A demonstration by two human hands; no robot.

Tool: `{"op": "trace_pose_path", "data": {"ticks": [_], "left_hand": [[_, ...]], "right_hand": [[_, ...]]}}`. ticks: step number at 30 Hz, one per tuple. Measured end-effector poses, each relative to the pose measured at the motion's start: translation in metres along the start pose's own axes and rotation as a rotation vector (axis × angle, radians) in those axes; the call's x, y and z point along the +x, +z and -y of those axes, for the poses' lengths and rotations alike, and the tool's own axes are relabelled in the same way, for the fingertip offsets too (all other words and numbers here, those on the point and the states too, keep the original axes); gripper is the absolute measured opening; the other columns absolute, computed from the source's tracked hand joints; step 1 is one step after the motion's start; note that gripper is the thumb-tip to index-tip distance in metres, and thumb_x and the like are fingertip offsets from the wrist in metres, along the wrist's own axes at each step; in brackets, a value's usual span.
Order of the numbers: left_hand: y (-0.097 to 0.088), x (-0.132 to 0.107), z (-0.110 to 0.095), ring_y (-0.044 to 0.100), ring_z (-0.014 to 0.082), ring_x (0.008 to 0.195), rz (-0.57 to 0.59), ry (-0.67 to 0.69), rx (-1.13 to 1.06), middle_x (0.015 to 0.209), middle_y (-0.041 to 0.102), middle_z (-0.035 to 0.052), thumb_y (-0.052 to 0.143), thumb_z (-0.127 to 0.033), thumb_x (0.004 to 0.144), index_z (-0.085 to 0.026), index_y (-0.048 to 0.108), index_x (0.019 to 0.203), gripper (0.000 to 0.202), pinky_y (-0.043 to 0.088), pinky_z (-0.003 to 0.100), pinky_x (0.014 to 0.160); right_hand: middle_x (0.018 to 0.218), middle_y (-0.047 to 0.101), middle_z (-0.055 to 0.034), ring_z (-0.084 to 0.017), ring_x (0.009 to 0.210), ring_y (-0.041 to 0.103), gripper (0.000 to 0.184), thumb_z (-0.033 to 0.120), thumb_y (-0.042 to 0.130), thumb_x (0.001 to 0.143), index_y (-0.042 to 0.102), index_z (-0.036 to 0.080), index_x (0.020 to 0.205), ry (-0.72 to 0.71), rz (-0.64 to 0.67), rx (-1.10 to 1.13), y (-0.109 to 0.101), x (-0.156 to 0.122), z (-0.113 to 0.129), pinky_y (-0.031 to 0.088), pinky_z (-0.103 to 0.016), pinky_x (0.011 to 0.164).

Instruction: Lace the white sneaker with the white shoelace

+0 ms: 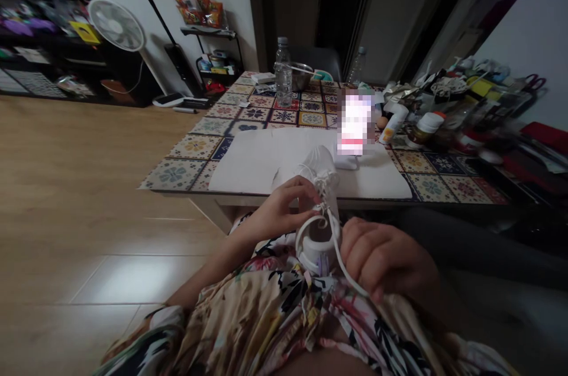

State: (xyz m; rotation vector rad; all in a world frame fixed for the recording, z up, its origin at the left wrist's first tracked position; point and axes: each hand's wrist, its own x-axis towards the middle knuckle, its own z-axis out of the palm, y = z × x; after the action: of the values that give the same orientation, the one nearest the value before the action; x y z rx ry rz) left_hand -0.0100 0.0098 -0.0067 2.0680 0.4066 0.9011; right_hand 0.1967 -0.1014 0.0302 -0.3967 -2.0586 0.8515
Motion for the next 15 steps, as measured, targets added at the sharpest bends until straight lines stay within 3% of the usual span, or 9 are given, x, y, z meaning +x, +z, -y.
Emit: {"op": "trace_pose_path", "data": {"ticks": [4,8,12,15], "left_hand": [[0.000,0.001,-0.002,0.057,0.0185,0.091,0.043,0.007,0.032,0.099,0.058,0.0064,0.065,-0.023,0.085,-0.017,0.066,0.092,0.010,0.047,0.032,0.081],[0.003,0.004,-0.007,0.056,0.0185,0.091,0.071,0.008,0.054,0.097,0.057,0.0057,0.060,-0.014,0.079,-0.017,0.062,0.087,0.009,0.046,0.030,0.080],[0.009,0.006,-0.009,0.054,0.0178,0.087,0.052,-0.009,0.036,0.091,0.054,0.0042,0.056,-0.012,0.073,-0.018,0.054,0.075,0.006,0.045,0.029,0.076],[0.011,0.006,-0.008,0.053,0.0178,0.086,0.032,-0.002,0.021,0.092,0.054,0.0045,0.056,-0.015,0.075,-0.018,0.054,0.079,0.005,0.045,0.028,0.075]], "right_hand": [[0.086,0.067,-0.0042,-0.017,0.083,0.063,0.017,0.028,0.052,0.098,0.064,0.022,0.087,0.286,-0.274,-0.376,-0.011,-0.004,-0.023,0.050,-0.032,0.078],[0.100,0.067,-0.0058,-0.019,0.096,0.063,0.012,0.018,0.056,0.093,0.063,0.022,0.102,0.291,-0.195,-0.456,-0.010,0.001,-0.044,0.049,-0.033,0.086],[0.093,0.060,-0.0038,-0.018,0.089,0.058,0.014,0.009,0.056,0.085,0.057,0.022,0.090,0.251,-0.178,-0.462,-0.003,0.005,-0.045,0.047,-0.031,0.081],[0.089,0.054,-0.0024,-0.017,0.083,0.053,0.015,0.007,0.056,0.081,0.051,0.021,0.083,0.261,-0.197,-0.456,0.000,0.006,-0.045,0.045,-0.029,0.075]]}}
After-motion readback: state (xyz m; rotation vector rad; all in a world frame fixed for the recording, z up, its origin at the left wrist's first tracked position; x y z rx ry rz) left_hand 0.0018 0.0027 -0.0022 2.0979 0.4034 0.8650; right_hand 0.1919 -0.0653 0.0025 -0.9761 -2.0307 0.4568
